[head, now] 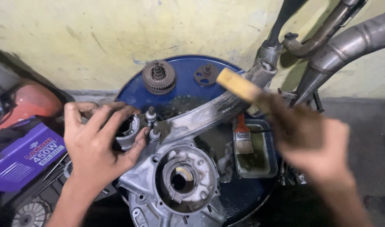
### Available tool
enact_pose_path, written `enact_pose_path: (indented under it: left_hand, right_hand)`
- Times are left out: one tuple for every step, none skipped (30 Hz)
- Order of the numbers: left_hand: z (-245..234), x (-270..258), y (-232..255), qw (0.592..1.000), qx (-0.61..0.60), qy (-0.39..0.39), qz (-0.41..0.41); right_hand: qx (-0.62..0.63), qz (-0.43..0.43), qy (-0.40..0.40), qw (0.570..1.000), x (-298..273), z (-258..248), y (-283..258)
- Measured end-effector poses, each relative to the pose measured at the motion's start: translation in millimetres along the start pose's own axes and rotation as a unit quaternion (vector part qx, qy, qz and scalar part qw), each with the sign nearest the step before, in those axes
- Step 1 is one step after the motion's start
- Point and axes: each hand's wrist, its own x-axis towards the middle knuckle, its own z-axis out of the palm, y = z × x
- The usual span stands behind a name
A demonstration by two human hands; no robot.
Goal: The person scrubs a large, curved metal part with a brush, repeatedly dipping it into a container of liquid. They also handle a smaller cylindrical metal component, scrubbing it with the brush. The work is performed over a blue barrel in a workshop setting.
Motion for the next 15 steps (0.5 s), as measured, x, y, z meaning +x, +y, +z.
enact_pose_path:
  left_hand:
    - [-1,0,0,1.000,0.002,0.000,0.000]
    - [-1,0,0,1.000,0.001,0.001,0.000]
    - [0,0,1,1.000,0.000,0.003,0.000]
    - [-1,0,1,1.000,0.000,0.003,0.001]
    - [-2,0,0,1.000,-0.004,-0.001,-0.001]
    - [-2,0,0,1.000,-0.007,-0.004,-0.003]
    - [0,0,0,1.000,-0.007,-0.003,-0.005]
    - [0,0,0,1.000,-0.010,0.003,-0.003]
    - [1,0,0,1.000,-0.013,0.009,-0.001]
    - [-1,0,0,1.000,-0.011,0.009,0.000]
    - [-3,0,0,1.000,-0.008,0.006,-0.002]
    - [-1,1,1,1.000,-0.013,0.001,-0.001]
    - [0,2,1,1.000,-0.018,0.000,0.003]
    - [0,1,1,1.000,-0.017,0.002,0.003]
    - [-1,1,0,1.000,-0.017,0.005,0.003]
  right_hand:
    - [0.001,-0.001,0.002,1.000,0,19,-18]
    - [0.006,-0.015,-0.086,0.996,-2,38,-36]
    - [0.011,-0.030,-0.174,0.984,-4,57,-53]
    - [0.011,-0.030,-0.173,0.984,-19,45,-46]
    - [0.011,-0.046,-0.059,0.997,-34,32,-40]
    - [0.010,-0.060,0.058,0.996,-47,20,-32]
    - [0.009,-0.061,0.059,0.996,-46,27,-33]
    - [-0.011,-0.064,0.121,0.990,-44,35,-35]
    - [-0.029,-0.066,0.184,0.980,-41,43,-36]
    - [-0.028,-0.066,0.185,0.980,-29,50,-48]
    - [-0.002,-0.046,0.076,0.996,-17,57,-59]
    - [0.022,-0.016,-0.039,0.999,-9,64,-68]
    - [0.022,-0.011,-0.043,0.999,-12,48,-65]
    - [0.049,0.008,-0.121,0.991,-13,31,-62]
    - [0.076,0.029,-0.199,0.977,-14,14,-59]
